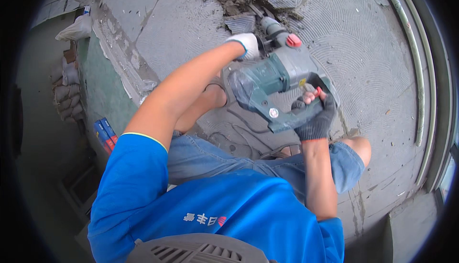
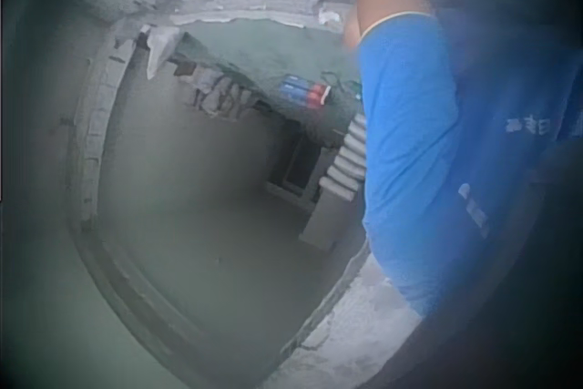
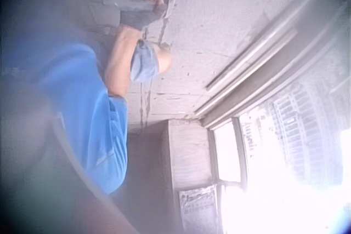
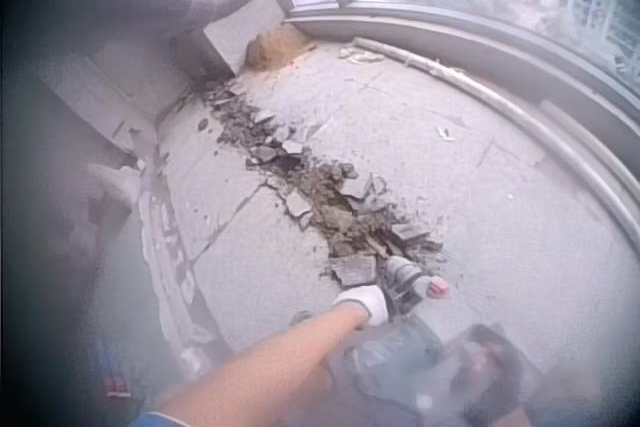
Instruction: Breaking up a concrete floor using a rotary hammer.
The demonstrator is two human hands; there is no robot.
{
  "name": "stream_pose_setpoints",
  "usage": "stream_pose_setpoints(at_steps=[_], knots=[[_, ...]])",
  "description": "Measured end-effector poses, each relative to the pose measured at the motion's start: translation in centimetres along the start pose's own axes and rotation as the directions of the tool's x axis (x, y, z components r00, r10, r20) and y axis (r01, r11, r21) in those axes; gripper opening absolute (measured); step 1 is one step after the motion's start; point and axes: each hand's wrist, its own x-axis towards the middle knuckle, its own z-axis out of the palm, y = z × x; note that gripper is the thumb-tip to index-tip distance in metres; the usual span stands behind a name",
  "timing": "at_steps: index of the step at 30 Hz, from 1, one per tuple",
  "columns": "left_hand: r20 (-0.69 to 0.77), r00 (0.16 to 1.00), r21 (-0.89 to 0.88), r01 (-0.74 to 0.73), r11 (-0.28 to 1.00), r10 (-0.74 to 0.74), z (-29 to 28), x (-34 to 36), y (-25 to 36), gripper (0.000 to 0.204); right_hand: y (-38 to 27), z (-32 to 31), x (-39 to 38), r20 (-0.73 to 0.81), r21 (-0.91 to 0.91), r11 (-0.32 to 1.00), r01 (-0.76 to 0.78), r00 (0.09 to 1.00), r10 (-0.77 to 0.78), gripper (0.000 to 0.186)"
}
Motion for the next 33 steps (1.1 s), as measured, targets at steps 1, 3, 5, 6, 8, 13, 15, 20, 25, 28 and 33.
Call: stream_pose_setpoints(at_steps=[1,3,5,6,8,13,15,20,25,28,33], knots=[[0.025,0.997,-0.002,0.078,0.997,-0.078,-0.3,-0.3,-0.8,0.028,0.5,-0.4,1.1,0.009,0.043,0.998,-0.035,0.999,0.034,0.012],[-0.025,0.984,0.016,0.175,0.984,-0.174,-2.8,1.3,-2.4,0.028,1.3,-0.1,5.2,0.043,0.054,0.999,-0.005,0.999,0.003,0.011],[-0.022,0.975,-0.013,0.219,0.976,-0.219,-3.8,0.4,-1.9,0.027,2.3,0.0,6.2,0.055,0.049,0.998,0.029,0.998,-0.032,0.01],[-0.014,0.977,-0.001,0.212,0.977,-0.212,-3.3,0.4,-1.9,0.027,2.3,0.1,5.9,0.05,0.062,0.997,0.038,0.998,-0.041,0.01],[-0.048,0.981,0.024,0.188,0.982,-0.186,-2.6,0.4,-2.8,0.031,2.4,0.7,5.4,0.121,0.061,0.998,0.001,0.993,-0.008,0.01],[-0.084,0.987,0.041,0.143,0.989,-0.139,1.1,-3.0,1.2,0.039,0.8,-0.5,-2.7,0.124,-0.04,0.998,0.044,0.992,-0.039,0.045],[-0.083,0.99,0.012,0.119,0.993,-0.118,3.2,-4.2,4.2,0.038,-0.8,-1.4,-7.8,0.1,-0.154,0.984,0.093,0.992,-0.078,0.059],[-0.097,0.994,-0.195,0.028,0.98,-0.048,8.2,-9.9,14.6,0.033,-6.3,-3.5,-19.1,0.409,-0.207,0.968,0.14,0.912,-0.045,0.047],[-0.047,0.997,-0.286,-0.079,0.955,0.069,12.2,-13.1,21.3,0.033,-8.9,-3.7,-27.8,0.191,-0.089,0.963,0.255,0.953,-0.235,0.053],[-0.011,0.995,-0.325,-0.097,0.941,0.099,13.9,-13.6,23.3,0.034,-9.4,-1.9,-30.3,0.166,-0.091,0.962,0.259,0.956,-0.242,0.06],[0.096,0.977,-0.368,-0.144,0.918,0.192,15.1,-13.6,24.3,0.037,-8.6,-0.1,-30.9,0.019,-0.141,0.945,0.295,0.955,-0.295,0.061]])
